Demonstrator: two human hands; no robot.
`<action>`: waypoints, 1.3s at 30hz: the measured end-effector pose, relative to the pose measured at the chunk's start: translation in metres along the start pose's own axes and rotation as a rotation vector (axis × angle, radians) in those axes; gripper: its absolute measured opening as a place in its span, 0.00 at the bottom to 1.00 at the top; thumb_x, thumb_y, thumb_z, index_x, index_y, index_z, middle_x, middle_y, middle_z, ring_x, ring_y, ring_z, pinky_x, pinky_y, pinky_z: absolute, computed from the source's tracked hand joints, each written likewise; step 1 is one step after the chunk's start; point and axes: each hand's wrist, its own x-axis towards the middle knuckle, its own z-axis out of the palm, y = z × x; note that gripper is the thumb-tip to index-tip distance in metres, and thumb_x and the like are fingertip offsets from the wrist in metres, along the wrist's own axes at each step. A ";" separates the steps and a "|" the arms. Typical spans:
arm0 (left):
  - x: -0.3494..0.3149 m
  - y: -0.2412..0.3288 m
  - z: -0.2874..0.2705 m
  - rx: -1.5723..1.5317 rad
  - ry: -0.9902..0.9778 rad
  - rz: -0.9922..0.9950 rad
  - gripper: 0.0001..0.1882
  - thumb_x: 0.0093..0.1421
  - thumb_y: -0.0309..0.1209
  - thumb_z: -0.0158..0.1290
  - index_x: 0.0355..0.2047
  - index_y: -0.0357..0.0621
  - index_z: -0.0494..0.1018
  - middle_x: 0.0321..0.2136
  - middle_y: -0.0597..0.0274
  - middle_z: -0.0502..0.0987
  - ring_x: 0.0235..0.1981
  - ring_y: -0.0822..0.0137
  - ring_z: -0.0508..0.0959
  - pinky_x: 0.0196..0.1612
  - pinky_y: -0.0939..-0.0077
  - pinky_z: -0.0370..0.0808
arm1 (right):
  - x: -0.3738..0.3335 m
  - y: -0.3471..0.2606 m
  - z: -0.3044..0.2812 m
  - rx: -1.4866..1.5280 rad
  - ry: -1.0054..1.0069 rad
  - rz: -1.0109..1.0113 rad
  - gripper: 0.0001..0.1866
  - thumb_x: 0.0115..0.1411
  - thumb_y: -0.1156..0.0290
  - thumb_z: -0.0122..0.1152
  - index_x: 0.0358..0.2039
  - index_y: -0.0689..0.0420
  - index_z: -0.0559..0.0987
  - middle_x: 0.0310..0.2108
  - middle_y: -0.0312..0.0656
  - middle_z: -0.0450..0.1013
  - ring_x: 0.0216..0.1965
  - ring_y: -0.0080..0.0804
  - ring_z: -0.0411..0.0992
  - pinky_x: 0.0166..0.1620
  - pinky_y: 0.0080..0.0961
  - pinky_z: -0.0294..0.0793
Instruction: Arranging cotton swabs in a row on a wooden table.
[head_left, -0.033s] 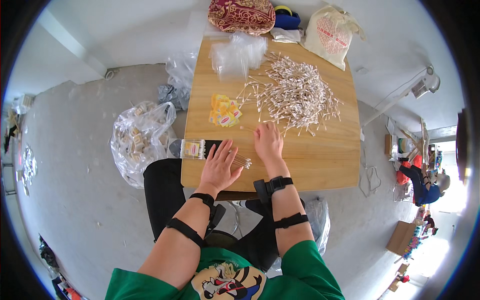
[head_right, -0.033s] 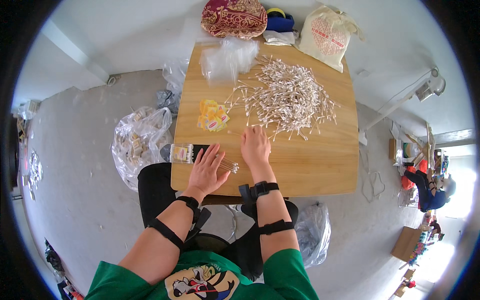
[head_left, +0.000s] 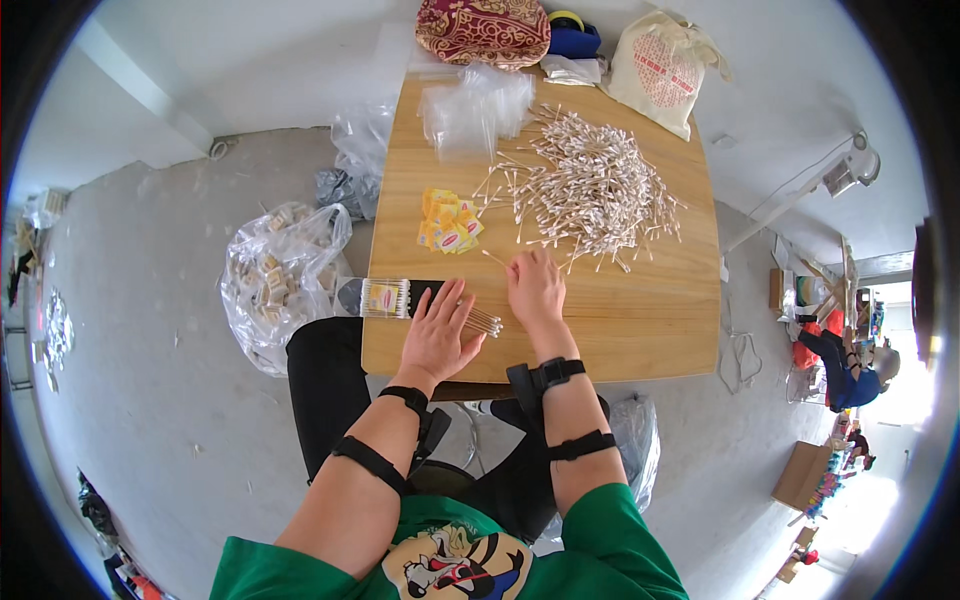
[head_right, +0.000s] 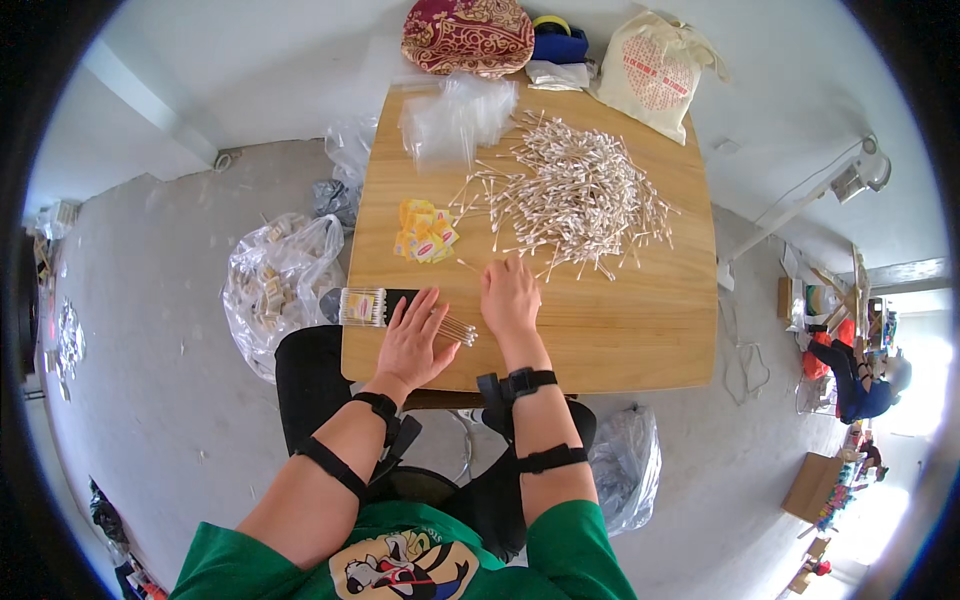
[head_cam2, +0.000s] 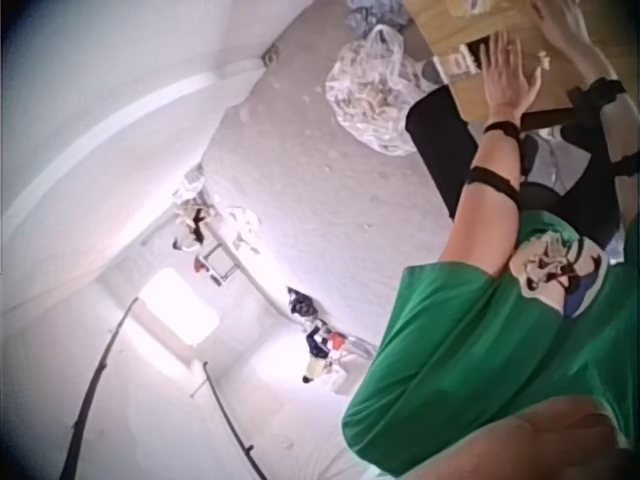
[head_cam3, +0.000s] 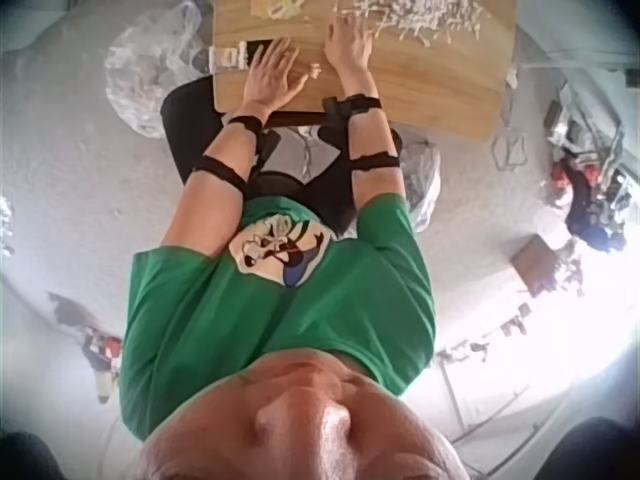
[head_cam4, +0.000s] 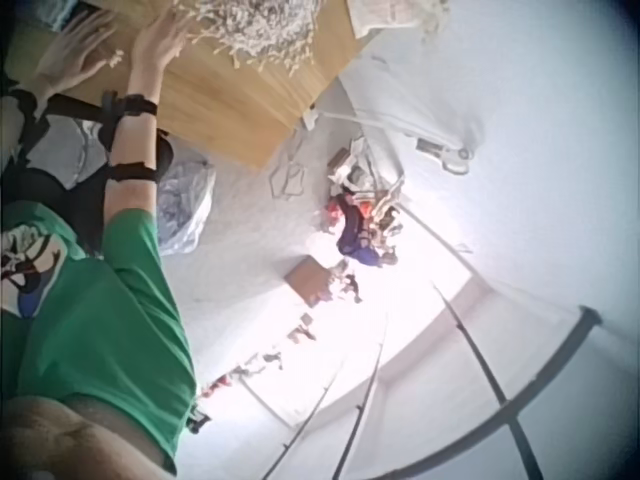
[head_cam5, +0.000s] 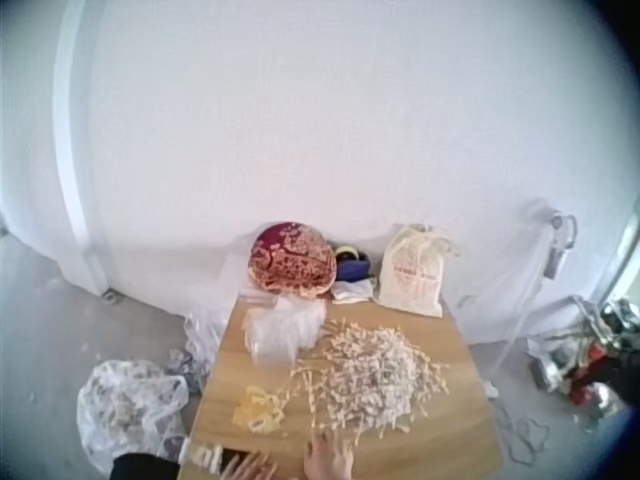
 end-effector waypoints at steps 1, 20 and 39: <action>-0.001 -0.001 0.002 0.003 -0.001 -0.010 0.35 0.59 0.49 0.54 0.62 0.45 0.64 0.68 0.56 0.57 0.70 0.61 0.53 0.71 0.57 0.47 | -0.007 -0.001 0.002 0.000 -0.001 0.001 0.04 0.57 0.69 0.62 0.31 0.54 0.77 0.36 0.45 0.71 0.40 0.47 0.73 0.40 0.43 0.74; -0.001 -0.004 0.001 0.018 0.017 -0.005 0.36 0.60 0.49 0.53 0.64 0.45 0.61 0.68 0.57 0.57 0.71 0.61 0.52 0.71 0.56 0.47 | -0.045 0.000 -0.007 0.328 -0.067 0.017 0.03 0.58 0.71 0.60 0.33 0.54 0.77 0.32 0.46 0.71 0.36 0.50 0.72 0.38 0.44 0.74; 0.001 -0.001 0.000 0.028 -0.007 -0.002 0.36 0.60 0.49 0.53 0.64 0.45 0.61 0.68 0.57 0.57 0.71 0.61 0.53 0.71 0.56 0.47 | -0.025 0.011 -0.005 -0.001 0.129 -0.074 0.03 0.57 0.70 0.61 0.31 0.53 0.80 0.33 0.42 0.71 0.40 0.44 0.72 0.40 0.40 0.74</action>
